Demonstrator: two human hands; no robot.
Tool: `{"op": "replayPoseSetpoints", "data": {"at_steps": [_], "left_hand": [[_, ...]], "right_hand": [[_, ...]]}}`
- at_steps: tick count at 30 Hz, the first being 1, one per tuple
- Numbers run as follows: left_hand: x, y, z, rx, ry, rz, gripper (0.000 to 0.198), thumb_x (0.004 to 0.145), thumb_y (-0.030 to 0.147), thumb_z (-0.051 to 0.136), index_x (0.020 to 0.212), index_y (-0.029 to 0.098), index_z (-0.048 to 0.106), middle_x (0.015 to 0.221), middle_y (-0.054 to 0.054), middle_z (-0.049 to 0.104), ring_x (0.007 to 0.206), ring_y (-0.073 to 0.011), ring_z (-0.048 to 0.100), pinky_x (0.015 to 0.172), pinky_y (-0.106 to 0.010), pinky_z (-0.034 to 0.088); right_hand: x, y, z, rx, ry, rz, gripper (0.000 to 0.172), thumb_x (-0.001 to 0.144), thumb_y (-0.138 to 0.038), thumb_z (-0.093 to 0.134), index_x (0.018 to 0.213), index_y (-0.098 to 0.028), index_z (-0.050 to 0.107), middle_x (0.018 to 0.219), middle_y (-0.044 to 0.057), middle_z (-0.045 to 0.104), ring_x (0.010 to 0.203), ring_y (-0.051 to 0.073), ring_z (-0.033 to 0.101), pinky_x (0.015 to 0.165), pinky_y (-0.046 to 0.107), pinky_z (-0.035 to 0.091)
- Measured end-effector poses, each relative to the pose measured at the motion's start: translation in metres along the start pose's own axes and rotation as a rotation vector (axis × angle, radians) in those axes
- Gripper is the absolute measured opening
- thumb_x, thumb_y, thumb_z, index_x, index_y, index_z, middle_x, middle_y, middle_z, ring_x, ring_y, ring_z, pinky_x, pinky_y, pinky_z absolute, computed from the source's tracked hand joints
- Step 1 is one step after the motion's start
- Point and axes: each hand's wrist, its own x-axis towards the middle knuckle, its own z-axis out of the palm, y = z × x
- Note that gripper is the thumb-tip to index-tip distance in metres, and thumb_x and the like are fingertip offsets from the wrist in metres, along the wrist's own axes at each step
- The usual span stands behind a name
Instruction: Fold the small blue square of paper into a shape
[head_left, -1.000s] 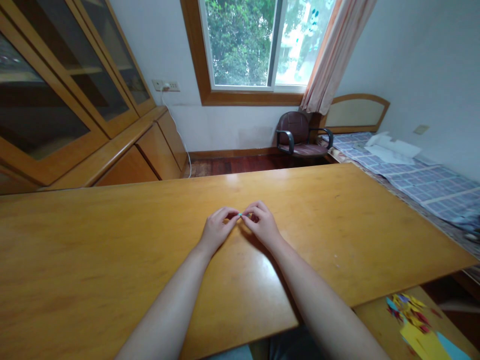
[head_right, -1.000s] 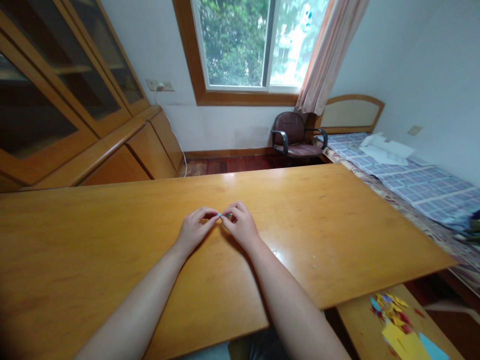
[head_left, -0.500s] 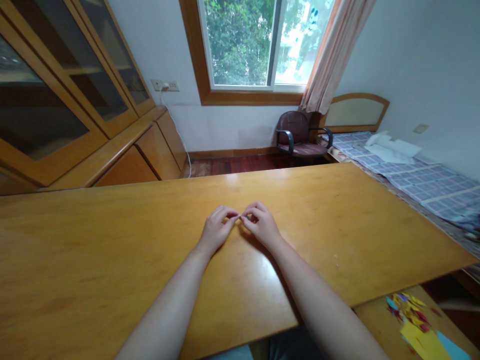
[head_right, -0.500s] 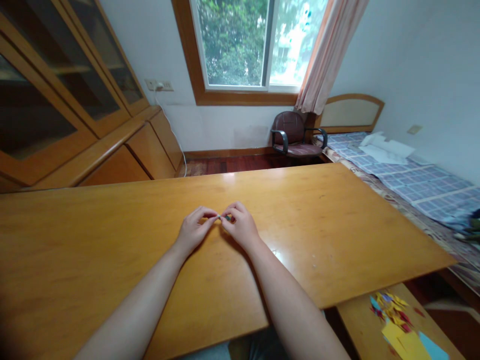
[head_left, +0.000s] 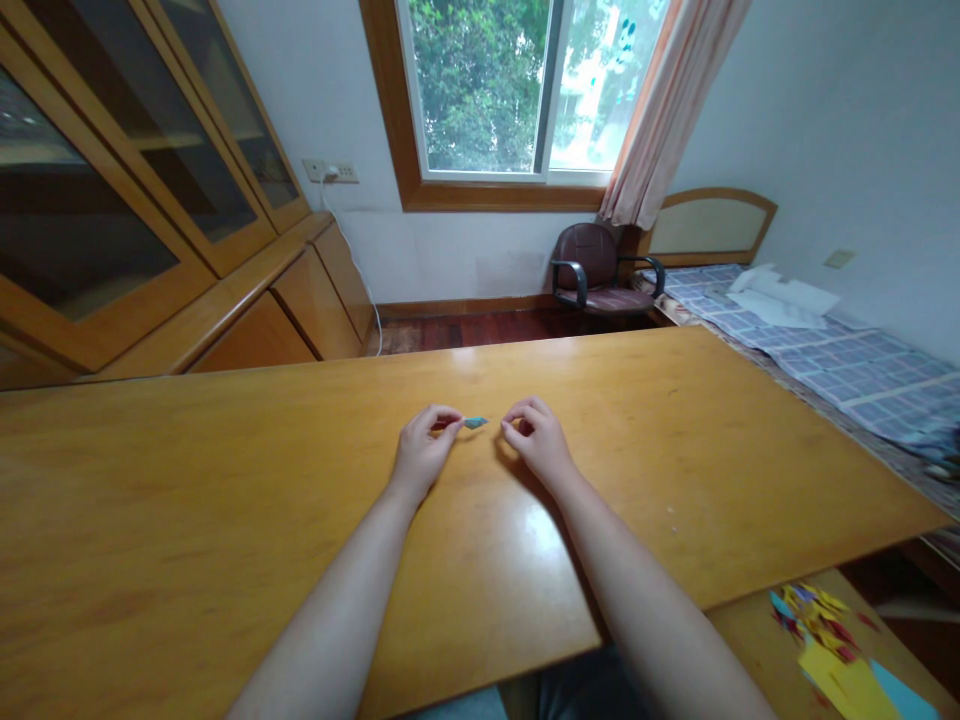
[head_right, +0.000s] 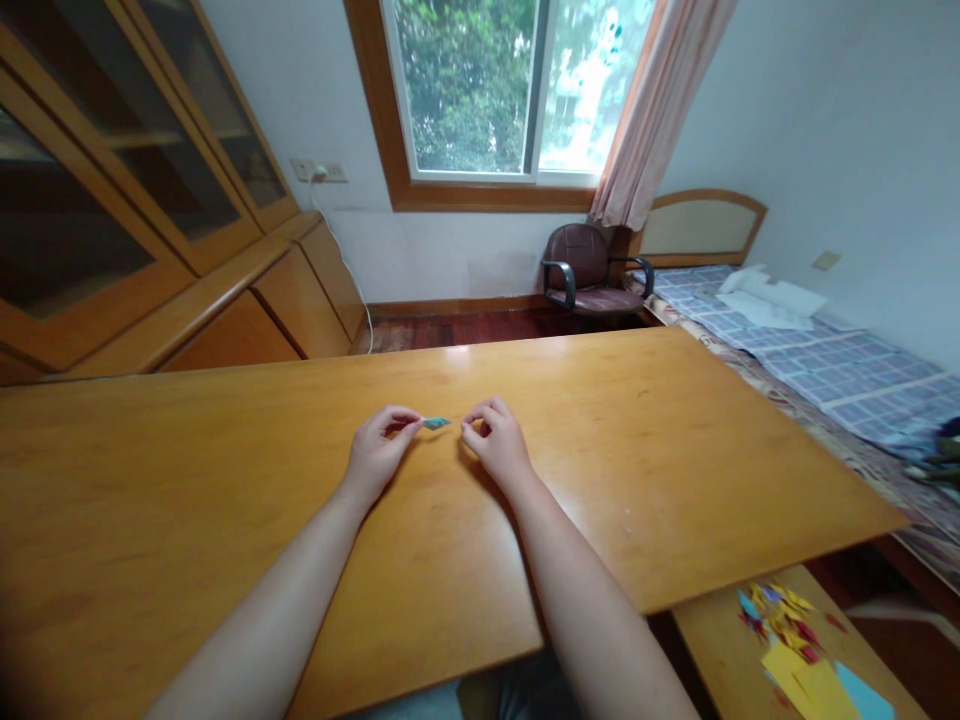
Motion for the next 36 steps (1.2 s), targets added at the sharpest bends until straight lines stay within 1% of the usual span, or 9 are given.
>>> {"op": "replayPoseSetpoints", "data": {"at_steps": [3,7,10,13,17,22,26,31,36], "left_hand": [[-0.0001,0.0005,0.0015,-0.035,-0.027,-0.004,0.012,0.084,0.031,0.062,0.083,0.019,0.066,0.084,-0.002,0.069,0.079,-0.0164,0.065,0.076,-0.028,0.053],[-0.0018,0.0018,0.0043,-0.070,-0.071,-0.007,0.014,0.084,0.033,0.063,0.085,0.019,0.066,0.085,-0.003,0.070,0.080,-0.0165,0.065,0.076,-0.028,0.053],[-0.0022,0.0016,0.0052,-0.087,-0.084,-0.035,0.014,0.082,0.033,0.065,0.085,0.019,0.067,0.084,-0.003,0.070,0.078,-0.0164,0.065,0.074,-0.028,0.053],[-0.0018,0.0001,0.0055,-0.104,-0.119,-0.043,0.013,0.082,0.032,0.065,0.086,0.019,0.068,0.085,-0.003,0.071,0.078,-0.0164,0.066,0.075,-0.028,0.053],[-0.0003,-0.0011,0.0050,-0.053,-0.175,0.016,0.013,0.084,0.031,0.062,0.086,0.020,0.069,0.086,-0.004,0.071,0.079,-0.0168,0.065,0.074,-0.027,0.051],[0.0008,0.0024,0.0033,0.026,-0.250,0.071,0.017,0.085,0.030,0.059,0.080,0.019,0.070,0.077,-0.003,0.070,0.073,-0.0161,0.063,0.069,-0.026,0.048],[0.0006,0.0044,0.0027,0.031,-0.270,0.033,0.017,0.083,0.030,0.060,0.077,0.019,0.070,0.075,-0.003,0.071,0.071,-0.0162,0.064,0.067,-0.025,0.048],[-0.0005,0.0015,0.0031,-0.064,-0.329,-0.055,0.020,0.084,0.032,0.058,0.078,0.018,0.071,0.074,-0.004,0.073,0.066,-0.0164,0.067,0.066,-0.025,0.051],[-0.0005,-0.0009,0.0028,-0.081,-0.341,-0.077,0.021,0.083,0.034,0.058,0.077,0.018,0.071,0.072,-0.004,0.073,0.064,-0.0169,0.068,0.063,-0.025,0.052]], "right_hand": [[-0.0003,0.0008,0.0008,0.020,-0.005,0.010,0.008,0.082,-0.025,0.063,0.085,-0.018,0.066,0.086,0.003,0.056,0.066,0.012,0.052,0.060,0.025,0.044],[-0.0017,-0.0014,0.0031,0.038,-0.110,0.008,0.020,0.083,-0.030,0.066,0.100,-0.020,0.066,0.095,0.005,0.061,0.075,0.014,0.057,0.064,0.025,0.046],[-0.0020,-0.0019,0.0037,-0.014,-0.181,-0.006,0.012,0.084,-0.028,0.066,0.093,-0.019,0.067,0.087,0.004,0.065,0.077,0.015,0.057,0.068,0.027,0.045],[-0.0019,-0.0018,0.0030,-0.057,-0.194,-0.018,0.006,0.085,-0.024,0.064,0.084,-0.019,0.067,0.081,0.004,0.066,0.077,0.016,0.057,0.070,0.029,0.044],[-0.0020,-0.0041,0.0017,-0.055,-0.174,-0.032,0.006,0.086,-0.022,0.062,0.083,-0.019,0.066,0.081,0.004,0.066,0.077,0.016,0.057,0.070,0.028,0.044],[-0.0026,-0.0065,0.0019,-0.052,-0.182,-0.039,0.006,0.085,-0.021,0.061,0.082,-0.019,0.065,0.080,0.003,0.064,0.076,0.016,0.056,0.070,0.027,0.043],[-0.0032,-0.0055,0.0032,-0.021,-0.190,-0.021,0.006,0.084,-0.020,0.059,0.081,-0.018,0.064,0.079,0.002,0.063,0.074,0.015,0.056,0.067,0.026,0.043],[-0.0027,-0.0070,0.0036,0.019,-0.173,0.019,0.006,0.081,-0.020,0.058,0.077,-0.017,0.063,0.075,0.002,0.062,0.069,0.014,0.055,0.064,0.025,0.042],[-0.0016,-0.0068,0.0039,0.057,-0.161,0.088,0.006,0.077,-0.021,0.059,0.074,-0.017,0.063,0.072,0.001,0.063,0.065,0.013,0.054,0.062,0.025,0.041]]}}
